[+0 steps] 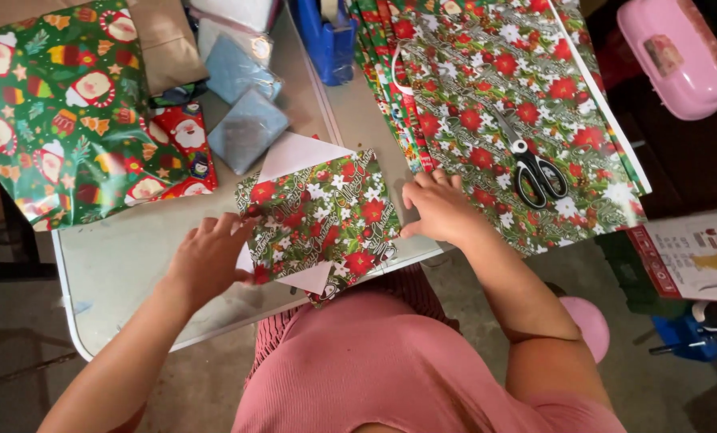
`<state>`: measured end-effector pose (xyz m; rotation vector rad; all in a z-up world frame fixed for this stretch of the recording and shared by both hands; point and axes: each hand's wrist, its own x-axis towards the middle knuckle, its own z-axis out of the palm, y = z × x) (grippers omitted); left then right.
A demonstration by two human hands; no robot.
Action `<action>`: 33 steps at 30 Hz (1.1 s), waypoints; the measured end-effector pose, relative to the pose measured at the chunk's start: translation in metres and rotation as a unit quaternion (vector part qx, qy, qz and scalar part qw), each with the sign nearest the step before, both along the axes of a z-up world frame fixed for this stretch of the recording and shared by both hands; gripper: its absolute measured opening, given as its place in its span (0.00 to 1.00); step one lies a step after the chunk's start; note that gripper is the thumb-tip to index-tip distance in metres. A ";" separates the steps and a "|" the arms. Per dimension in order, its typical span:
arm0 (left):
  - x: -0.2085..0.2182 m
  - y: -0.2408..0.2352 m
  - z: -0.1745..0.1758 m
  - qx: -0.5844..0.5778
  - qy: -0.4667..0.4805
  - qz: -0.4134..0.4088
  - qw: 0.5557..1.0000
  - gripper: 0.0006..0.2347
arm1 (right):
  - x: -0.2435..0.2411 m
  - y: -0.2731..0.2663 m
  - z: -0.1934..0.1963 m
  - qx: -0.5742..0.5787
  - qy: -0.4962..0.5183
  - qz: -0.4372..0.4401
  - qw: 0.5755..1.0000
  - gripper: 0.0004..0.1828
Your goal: Wrapping small books in decorative Christmas paper using scissors and tape.
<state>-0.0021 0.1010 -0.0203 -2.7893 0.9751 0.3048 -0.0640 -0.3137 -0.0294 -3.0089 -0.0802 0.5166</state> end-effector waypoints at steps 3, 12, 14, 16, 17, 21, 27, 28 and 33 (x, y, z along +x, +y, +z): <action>0.023 -0.020 0.009 -0.073 0.003 -0.003 0.997 0.37 | -0.006 -0.006 -0.017 0.044 -0.017 -0.021 0.999 0.30; 0.081 -0.113 -0.036 -0.132 -0.001 0.022 0.991 0.55 | -0.037 0.003 -0.005 0.150 -0.104 -0.091 0.979 0.27; 0.085 -0.119 -0.023 -0.124 0.037 0.040 0.991 0.51 | -0.042 0.008 -0.013 0.162 -0.137 -0.095 0.973 0.26; 0.088 -0.123 -0.015 -0.114 0.074 0.056 0.989 0.47 | -0.041 0.013 -0.024 0.173 -0.170 -0.102 0.965 0.25; 0.089 -0.125 -0.014 -0.111 0.086 0.067 0.988 0.46 | -0.038 0.016 -0.031 0.179 -0.192 -0.100 0.960 0.25; 0.088 -0.127 -0.014 -0.109 0.112 0.089 0.984 0.43 | -0.018 0.040 -0.039 0.189 -0.253 -0.108 0.943 0.28; 0.088 -0.123 -0.021 -0.136 0.133 0.091 0.977 0.42 | -0.007 0.064 -0.027 0.300 -0.254 -0.146 0.908 0.30; 0.084 -0.121 -0.016 -0.136 0.134 0.090 0.977 0.42 | -0.005 0.061 -0.030 0.299 -0.254 -0.147 0.908 0.30; 0.073 -0.115 0.004 -0.200 0.139 0.059 0.968 0.41 | -0.006 0.056 -0.023 0.332 -0.259 -0.170 0.891 0.37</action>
